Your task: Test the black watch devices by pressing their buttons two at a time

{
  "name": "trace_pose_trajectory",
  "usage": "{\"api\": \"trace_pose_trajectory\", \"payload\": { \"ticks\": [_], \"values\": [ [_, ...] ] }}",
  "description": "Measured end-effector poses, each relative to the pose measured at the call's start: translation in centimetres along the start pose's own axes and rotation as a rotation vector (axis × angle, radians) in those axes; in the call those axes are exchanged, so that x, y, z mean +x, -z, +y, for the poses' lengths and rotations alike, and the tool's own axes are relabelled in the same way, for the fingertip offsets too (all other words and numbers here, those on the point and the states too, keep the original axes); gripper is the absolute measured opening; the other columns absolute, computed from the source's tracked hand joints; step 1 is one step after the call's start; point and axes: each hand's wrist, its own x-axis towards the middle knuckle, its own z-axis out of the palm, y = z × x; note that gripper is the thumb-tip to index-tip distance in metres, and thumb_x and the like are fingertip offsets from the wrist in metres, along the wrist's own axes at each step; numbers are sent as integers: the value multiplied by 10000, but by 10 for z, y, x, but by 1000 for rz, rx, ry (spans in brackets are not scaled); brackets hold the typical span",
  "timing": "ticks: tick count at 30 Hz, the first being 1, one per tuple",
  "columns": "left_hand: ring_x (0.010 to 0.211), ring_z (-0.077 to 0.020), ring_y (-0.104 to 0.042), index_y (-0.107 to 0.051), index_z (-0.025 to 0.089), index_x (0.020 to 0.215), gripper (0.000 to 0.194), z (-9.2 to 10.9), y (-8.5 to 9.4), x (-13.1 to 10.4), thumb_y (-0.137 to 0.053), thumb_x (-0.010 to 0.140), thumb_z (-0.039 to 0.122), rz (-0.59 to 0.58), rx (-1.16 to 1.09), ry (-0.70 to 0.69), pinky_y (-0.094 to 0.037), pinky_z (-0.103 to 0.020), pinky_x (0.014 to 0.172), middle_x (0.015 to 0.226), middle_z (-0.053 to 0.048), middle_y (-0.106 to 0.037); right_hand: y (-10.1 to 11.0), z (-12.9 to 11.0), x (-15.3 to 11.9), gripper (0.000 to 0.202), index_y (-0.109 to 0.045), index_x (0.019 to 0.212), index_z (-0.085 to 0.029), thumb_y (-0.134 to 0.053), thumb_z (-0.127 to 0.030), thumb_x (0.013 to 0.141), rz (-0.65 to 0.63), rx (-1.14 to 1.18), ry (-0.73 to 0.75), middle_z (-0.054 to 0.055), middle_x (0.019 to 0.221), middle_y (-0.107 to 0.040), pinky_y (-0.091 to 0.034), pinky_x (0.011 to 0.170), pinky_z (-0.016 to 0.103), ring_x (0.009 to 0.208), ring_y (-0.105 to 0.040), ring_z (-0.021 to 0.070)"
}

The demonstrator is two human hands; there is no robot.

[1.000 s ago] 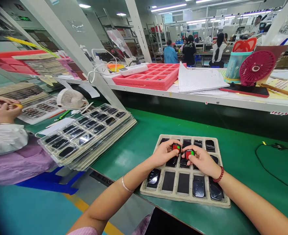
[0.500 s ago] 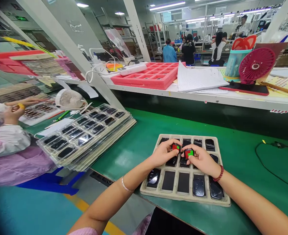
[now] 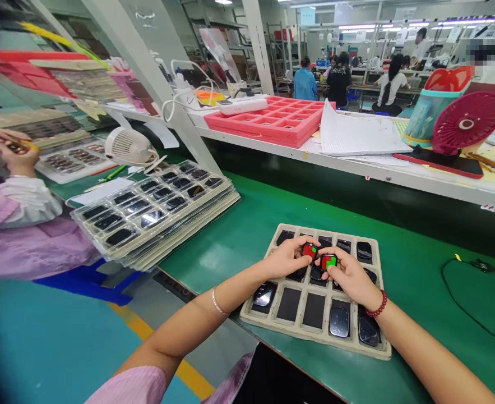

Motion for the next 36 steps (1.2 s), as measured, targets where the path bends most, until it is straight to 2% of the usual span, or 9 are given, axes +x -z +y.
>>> {"api": "trace_pose_trajectory", "payload": {
  "ticks": [4, 8, 12, 16, 22, 28, 36],
  "values": [
    [510, -67, -402, -549, 168, 1160, 454, -3, 2, 1, -534, 708, 125, 31, 49, -32, -332, -185, 483, 784, -7, -569, 1, 4, 0, 370, -452, 1181, -219, -520, -215, 817, -8, -10, -3, 84, 1132, -552, -491, 698, 306, 792, -610, 157],
    [601, -97, -476, -557, 177, 1158, 444, -2, 3, 0, -524, 720, 117, 43, 38, -63, -384, -199, 549, 849, -25, -592, 2, 8, 1, 374, -439, 1200, -230, -510, -200, 834, -7, -21, 6, 81, 1128, -550, -494, 700, 297, 777, -609, 145],
    [569, -86, -442, -532, 184, 1190, 479, 1, 3, -1, -532, 716, 112, 25, 34, -45, -369, -202, 535, 871, -23, -592, 2, 8, 1, 370, -441, 1197, -227, -515, -203, 835, 2, -22, 3, 81, 1113, -557, -496, 693, 297, 769, -606, 146],
    [650, -109, -499, -529, 188, 1197, 483, 1, 3, -2, -529, 721, 100, 18, 3, -65, -394, -203, 570, 915, -36, -600, 2, 7, 1, 369, -431, 1202, -219, -507, -217, 840, -1, -22, 17, 89, 1116, -552, -493, 685, 302, 760, -603, 146],
    [614, -86, -489, -529, 191, 1175, 474, 1, 1, -3, -513, 714, 83, 8, -31, -50, -387, -193, 552, 998, -46, -591, 0, 6, 1, 367, -446, 1171, -213, -529, -241, 815, 11, -12, 12, 74, 1060, -578, -501, 700, 304, 730, -608, 139],
    [598, -95, -477, -567, 154, 1087, 327, 0, 1, -2, -553, 760, 164, -9, -114, -31, -377, -195, 553, 760, -9, -560, -2, 2, 1, 279, -501, 1077, -197, -543, -237, 805, 16, -30, 40, 52, 953, -603, -513, 653, 292, 648, -578, 123],
    [577, -108, -496, -588, 132, 1000, 277, -2, 1, -2, -601, 787, 309, -31, -137, 22, -400, -216, 551, 705, -16, -564, -2, 1, -1, 221, -523, 1035, -181, -542, -247, 825, -10, -37, 37, 42, 874, -617, -495, 584, 267, 594, -570, 116]
  ]
}}
